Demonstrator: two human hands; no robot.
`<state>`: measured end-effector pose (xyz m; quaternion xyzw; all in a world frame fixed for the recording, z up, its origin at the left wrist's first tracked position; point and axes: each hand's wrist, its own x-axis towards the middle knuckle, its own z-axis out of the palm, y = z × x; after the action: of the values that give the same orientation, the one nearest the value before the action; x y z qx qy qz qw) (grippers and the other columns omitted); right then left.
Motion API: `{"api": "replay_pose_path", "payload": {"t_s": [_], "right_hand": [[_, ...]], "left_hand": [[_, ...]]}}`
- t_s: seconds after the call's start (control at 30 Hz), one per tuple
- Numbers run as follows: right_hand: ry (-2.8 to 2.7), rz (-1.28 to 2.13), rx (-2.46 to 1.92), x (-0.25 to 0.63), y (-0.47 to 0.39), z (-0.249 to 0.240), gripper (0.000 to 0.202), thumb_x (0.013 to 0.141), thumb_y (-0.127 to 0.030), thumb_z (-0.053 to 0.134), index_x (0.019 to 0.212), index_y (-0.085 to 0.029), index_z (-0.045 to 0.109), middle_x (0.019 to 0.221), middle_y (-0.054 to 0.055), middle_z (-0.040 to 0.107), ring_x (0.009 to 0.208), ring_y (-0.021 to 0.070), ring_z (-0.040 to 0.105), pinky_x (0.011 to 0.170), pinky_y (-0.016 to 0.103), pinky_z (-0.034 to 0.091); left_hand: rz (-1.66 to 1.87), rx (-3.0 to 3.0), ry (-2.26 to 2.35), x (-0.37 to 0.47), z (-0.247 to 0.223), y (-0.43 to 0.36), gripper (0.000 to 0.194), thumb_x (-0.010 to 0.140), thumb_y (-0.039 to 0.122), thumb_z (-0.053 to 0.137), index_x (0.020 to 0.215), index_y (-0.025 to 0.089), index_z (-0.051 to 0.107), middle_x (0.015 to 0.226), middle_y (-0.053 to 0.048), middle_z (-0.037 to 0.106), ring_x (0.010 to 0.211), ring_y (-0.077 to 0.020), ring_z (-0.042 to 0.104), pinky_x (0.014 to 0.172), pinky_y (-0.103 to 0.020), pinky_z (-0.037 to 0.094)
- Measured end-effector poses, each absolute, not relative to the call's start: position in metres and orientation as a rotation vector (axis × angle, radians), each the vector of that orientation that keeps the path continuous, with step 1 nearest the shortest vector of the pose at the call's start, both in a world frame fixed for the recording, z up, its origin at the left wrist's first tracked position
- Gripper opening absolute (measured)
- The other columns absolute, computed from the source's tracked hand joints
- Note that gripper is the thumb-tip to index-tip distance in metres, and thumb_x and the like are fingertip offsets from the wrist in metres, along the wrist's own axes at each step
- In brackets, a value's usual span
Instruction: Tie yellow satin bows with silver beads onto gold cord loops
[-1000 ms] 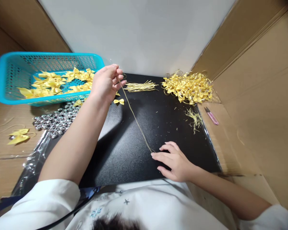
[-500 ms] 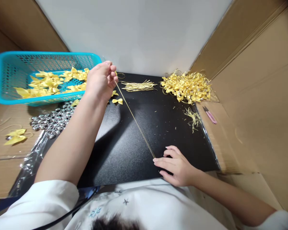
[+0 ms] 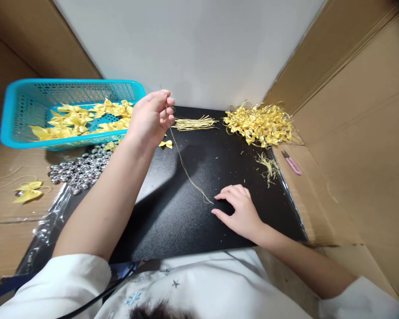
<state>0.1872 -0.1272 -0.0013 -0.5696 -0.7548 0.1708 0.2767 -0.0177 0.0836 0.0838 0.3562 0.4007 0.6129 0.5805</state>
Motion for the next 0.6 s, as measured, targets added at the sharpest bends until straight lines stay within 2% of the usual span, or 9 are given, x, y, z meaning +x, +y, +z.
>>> {"api": "replay_pose_path", "payload": {"t_s": [0.13, 0.23, 0.33, 0.4, 0.5, 0.53, 0.6], "right_hand": [[-2.081, 0.426, -1.594, 0.177, -0.124, -0.006, 0.008, 0.082, -0.025, 0.072, 0.079, -0.021, 0.066, 0.085, 0.001, 0.068, 0.086, 0.0199, 0.056, 0.083, 0.038, 0.035], [-2.186, 0.438, -1.609, 0.179, -0.121, -0.005, 0.014, 0.090, -0.023, 0.063, 0.076, -0.021, 0.062, 0.082, 0.000, 0.067, 0.085, 0.0190, 0.054, 0.083, 0.038, 0.031], [-2.290, 0.470, -1.603, 0.189, -0.121, 0.000, 0.013, 0.093, -0.022, 0.058, 0.080, -0.020, 0.059, 0.086, 0.001, 0.066, 0.087, 0.0192, 0.053, 0.084, 0.037, 0.031], [-2.303, 0.466, -1.623, 0.200, -0.122, 0.004, 0.013, 0.094, -0.021, 0.055, 0.081, -0.020, 0.057, 0.088, 0.002, 0.064, 0.089, 0.0194, 0.053, 0.084, 0.037, 0.032], [-2.281, 0.404, -1.685, 0.220, -0.125, 0.012, 0.013, 0.096, -0.019, 0.050, 0.083, -0.019, 0.052, 0.090, 0.003, 0.061, 0.090, 0.0201, 0.052, 0.084, 0.037, 0.034], [-2.271, 0.375, -1.708, 0.228, -0.126, 0.015, 0.013, 0.096, -0.019, 0.048, 0.084, -0.019, 0.051, 0.090, 0.004, 0.060, 0.089, 0.0203, 0.051, 0.083, 0.037, 0.034], [-2.253, 0.308, -1.746, 0.245, -0.125, 0.024, 0.013, 0.096, -0.018, 0.045, 0.084, -0.020, 0.048, 0.090, 0.004, 0.058, 0.088, 0.0205, 0.051, 0.082, 0.037, 0.035]], "left_hand": [[1.459, 0.824, 0.914, -0.021, 0.083, 0.085, 0.015, 0.085, 0.026, 0.070, 0.078, 0.017, 0.060, 0.069, -0.001, 0.059, 0.058, -0.0092, 0.058, 0.051, -0.020, 0.046], [1.455, 0.779, 0.935, -0.024, 0.088, 0.084, 0.013, 0.089, 0.016, 0.061, 0.076, 0.016, 0.059, 0.066, 0.000, 0.058, 0.051, -0.0060, 0.049, 0.047, -0.019, 0.041], [1.496, 0.709, 0.949, -0.030, 0.092, 0.086, 0.018, 0.092, 0.013, 0.056, 0.075, 0.017, 0.058, 0.063, 0.002, 0.057, 0.050, -0.0058, 0.043, 0.048, -0.019, 0.040], [1.538, 0.691, 0.949, -0.036, 0.093, 0.088, 0.016, 0.090, 0.015, 0.058, 0.075, 0.018, 0.056, 0.064, 0.002, 0.057, 0.053, -0.0069, 0.045, 0.057, -0.021, 0.047], [1.611, 0.716, 0.928, -0.044, 0.092, 0.093, 0.017, 0.086, 0.021, 0.065, 0.075, 0.018, 0.053, 0.069, 0.002, 0.058, 0.064, -0.0091, 0.054, 0.080, -0.030, 0.052], [1.619, 0.730, 0.931, -0.045, 0.092, 0.093, 0.018, 0.085, 0.023, 0.067, 0.074, 0.018, 0.053, 0.071, 0.001, 0.059, 0.069, -0.0106, 0.057, 0.083, -0.033, 0.053], [1.599, 0.775, 0.965, -0.046, 0.091, 0.091, 0.018, 0.082, 0.024, 0.069, 0.072, 0.020, 0.055, 0.074, -0.001, 0.062, 0.077, -0.0144, 0.062, 0.080, -0.034, 0.055]]}}
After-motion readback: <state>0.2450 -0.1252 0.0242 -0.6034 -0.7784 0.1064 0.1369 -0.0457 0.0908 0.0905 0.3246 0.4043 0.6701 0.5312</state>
